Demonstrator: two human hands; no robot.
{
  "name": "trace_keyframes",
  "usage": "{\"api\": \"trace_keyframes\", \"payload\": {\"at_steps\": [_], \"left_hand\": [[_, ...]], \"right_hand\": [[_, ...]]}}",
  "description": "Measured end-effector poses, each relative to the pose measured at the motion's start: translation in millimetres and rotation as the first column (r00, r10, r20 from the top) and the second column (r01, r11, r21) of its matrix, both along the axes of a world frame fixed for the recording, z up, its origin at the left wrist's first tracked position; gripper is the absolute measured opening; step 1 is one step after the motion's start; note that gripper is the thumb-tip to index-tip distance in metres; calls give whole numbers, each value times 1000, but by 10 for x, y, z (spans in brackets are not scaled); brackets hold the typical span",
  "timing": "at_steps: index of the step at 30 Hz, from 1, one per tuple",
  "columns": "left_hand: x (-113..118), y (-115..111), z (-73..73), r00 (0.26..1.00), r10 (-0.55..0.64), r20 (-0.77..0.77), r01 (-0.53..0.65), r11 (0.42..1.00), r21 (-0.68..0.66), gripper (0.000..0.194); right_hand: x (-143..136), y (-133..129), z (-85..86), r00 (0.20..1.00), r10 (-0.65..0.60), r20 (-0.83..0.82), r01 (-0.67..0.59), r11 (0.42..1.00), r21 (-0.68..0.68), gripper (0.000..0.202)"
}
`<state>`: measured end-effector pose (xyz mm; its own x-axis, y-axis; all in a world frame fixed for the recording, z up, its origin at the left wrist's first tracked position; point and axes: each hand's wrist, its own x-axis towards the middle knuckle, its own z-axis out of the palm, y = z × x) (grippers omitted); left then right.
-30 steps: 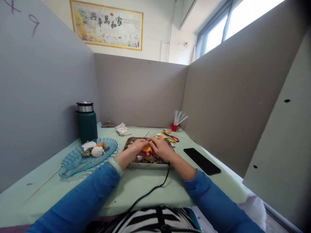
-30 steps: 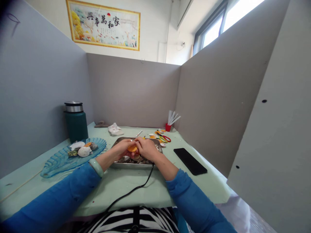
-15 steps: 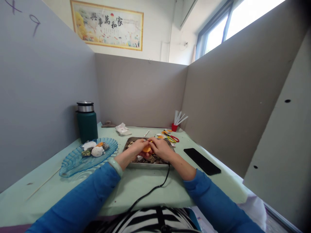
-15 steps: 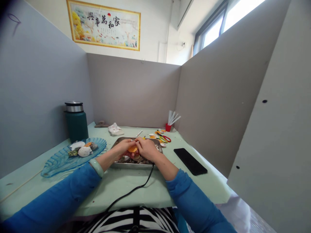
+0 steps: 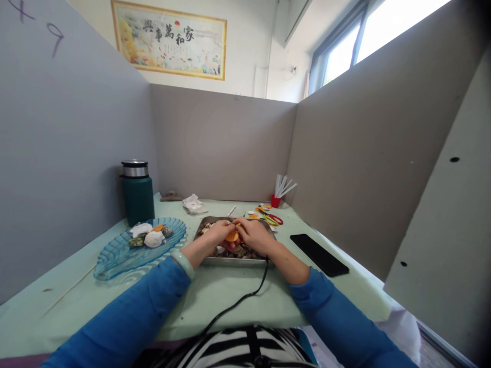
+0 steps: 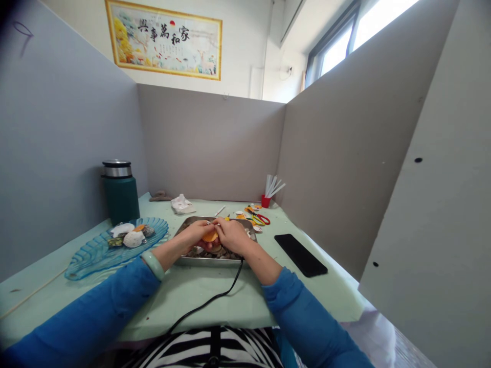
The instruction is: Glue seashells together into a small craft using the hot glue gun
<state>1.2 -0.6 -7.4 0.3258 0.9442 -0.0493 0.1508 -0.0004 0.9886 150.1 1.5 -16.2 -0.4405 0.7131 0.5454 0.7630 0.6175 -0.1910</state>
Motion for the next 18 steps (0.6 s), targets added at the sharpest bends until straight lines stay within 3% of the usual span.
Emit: {"api": "trace_keyframes", "payload": {"at_steps": [18], "left_hand": [[-15,20,5,991,-55,118,61,997,-44,15]], "right_hand": [[5,11,-13,999,12,-31,-12,1000,0,25]]}}
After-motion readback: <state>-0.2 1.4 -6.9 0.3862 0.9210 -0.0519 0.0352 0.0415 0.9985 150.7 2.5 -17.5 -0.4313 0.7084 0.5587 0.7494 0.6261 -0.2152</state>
